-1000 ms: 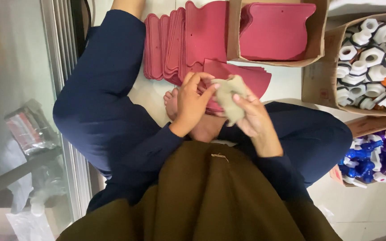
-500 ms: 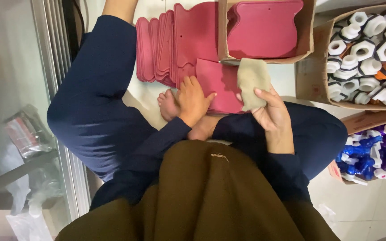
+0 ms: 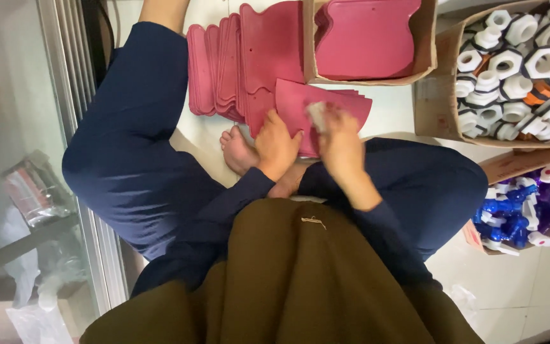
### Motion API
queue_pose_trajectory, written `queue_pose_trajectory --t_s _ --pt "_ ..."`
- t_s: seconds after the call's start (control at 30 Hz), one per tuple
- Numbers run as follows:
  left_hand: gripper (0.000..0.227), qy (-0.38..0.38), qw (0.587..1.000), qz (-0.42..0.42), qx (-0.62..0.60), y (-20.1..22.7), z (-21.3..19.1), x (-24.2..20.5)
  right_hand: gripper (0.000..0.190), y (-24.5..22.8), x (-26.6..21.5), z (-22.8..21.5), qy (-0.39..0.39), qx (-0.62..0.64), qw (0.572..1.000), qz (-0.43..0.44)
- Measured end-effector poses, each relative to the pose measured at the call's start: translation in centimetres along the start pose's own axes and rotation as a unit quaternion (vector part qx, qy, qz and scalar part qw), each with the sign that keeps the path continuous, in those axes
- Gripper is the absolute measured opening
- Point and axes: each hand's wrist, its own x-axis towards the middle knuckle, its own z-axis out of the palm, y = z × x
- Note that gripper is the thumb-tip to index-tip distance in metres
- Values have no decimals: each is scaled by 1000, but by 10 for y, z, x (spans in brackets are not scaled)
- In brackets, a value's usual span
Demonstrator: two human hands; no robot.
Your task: The person sits on the floor and wipes pink plastic parts with a cloth. They pick up each part from a stack, wipe it, and place it into a cardboard box.
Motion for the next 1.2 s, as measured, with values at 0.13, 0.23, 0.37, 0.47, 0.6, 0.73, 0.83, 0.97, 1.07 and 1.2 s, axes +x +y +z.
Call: queue_pose_trajectory --t_s 0.13,0.23,0.37,0.47,0.6,0.73,0.83,0.97,1.07,1.2 --pt "62 -29 999 -26 -33 -9 -5 0 45 -9 -19 47 -56 -44 997 -8" --pt "58 -56 996 -46 -50 -4 -26 -4 48 -11 -19 49 -81 -36 996 20" --pt "53 -103 976 -65 -181 -19 -17 7 36 -17 -17 24 -19 80 996 33" --pt "53 -105 923 -27 -369 -18 -35 -1 34 -27 -21 14 54 235 969 59" --pt "70 -147 789 161 -574 0 -63 -20 39 -58 -17 -2 126 410 897 103" --pt "63 -76 865 268 -417 9 -98 -34 49 -75 -19 0 160 301 940 30" --pt "53 -21 879 183 -439 -3 -90 -26 43 -85 -23 6 189 139 968 -87" --pt "52 -47 841 161 -514 -29 -50 -9 32 -77 1 -2 232 45 961 -141" --pt "54 -52 816 147 -556 -44 -14 -9 35 -75 18 -19 244 64 961 -115" --pt "55 -81 804 65 -586 -34 -41 -20 53 -89 22 0 258 43 951 -165"
